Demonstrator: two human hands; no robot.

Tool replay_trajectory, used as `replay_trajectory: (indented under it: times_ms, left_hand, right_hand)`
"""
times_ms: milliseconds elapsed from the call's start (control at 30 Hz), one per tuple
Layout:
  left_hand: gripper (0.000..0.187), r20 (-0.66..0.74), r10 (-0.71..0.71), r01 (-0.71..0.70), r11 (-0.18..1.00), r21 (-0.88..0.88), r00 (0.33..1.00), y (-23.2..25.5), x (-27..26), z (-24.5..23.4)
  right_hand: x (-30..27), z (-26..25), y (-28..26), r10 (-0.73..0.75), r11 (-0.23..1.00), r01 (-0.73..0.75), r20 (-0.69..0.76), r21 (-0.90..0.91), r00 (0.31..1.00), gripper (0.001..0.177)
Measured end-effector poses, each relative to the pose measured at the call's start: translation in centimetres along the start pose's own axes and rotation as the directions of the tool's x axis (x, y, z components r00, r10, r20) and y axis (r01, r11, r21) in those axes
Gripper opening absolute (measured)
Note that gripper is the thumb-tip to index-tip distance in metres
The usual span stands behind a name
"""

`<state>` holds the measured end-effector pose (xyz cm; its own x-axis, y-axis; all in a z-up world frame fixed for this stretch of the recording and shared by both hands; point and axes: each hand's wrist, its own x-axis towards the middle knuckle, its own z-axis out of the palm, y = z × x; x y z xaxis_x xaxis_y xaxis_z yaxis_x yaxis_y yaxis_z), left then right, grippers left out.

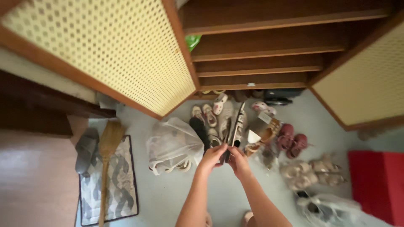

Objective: The person opens a wooden shoe cabinet and removes various items including boxes, shoes, and a book. They place the items on the floor, sweep the empty shelves with a broom, and then begin placing some shoes back into the cabinet.

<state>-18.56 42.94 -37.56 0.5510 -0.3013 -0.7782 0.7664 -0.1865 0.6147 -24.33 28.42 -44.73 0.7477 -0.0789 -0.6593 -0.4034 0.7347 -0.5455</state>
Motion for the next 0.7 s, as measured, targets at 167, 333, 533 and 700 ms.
replay_trajectory:
  times_ms: [167,333,533,700]
  left_hand:
    - [0.053,0.17,-0.003,0.042,0.973,-0.229,0.986,1.9,-4.4,2.3]
    - [0.063,-0.383,0.357,-0.516,0.693,-0.503,0.852,-0.8,-7.3,7.2]
    - [0.063,0.034,0.151,-0.139,0.963,-0.229,0.988,0.3,-14.6,9.5]
    - [0.062,-0.326,0.305,-0.422,0.818,-0.392,0.895,4.9,-20.1,9.7]
  right_hand:
    - [-6.5,-0.1,-3.6,-0.008,1.0,0.01,-0.063,0.018,0.998,0.027]
    - [-11.6,-0.7,-7.8,-0.003,0.975,0.087,-0.382,0.203,0.924,0.027]
    - [-19.3,0.1,-9.9,0.156,0.978,-0.134,-0.136,0.158,0.978,0.027]
    - [-23.2,0.8,-12.2,0.06,0.998,-0.067,-0.27,-0.019,0.961,0.033]
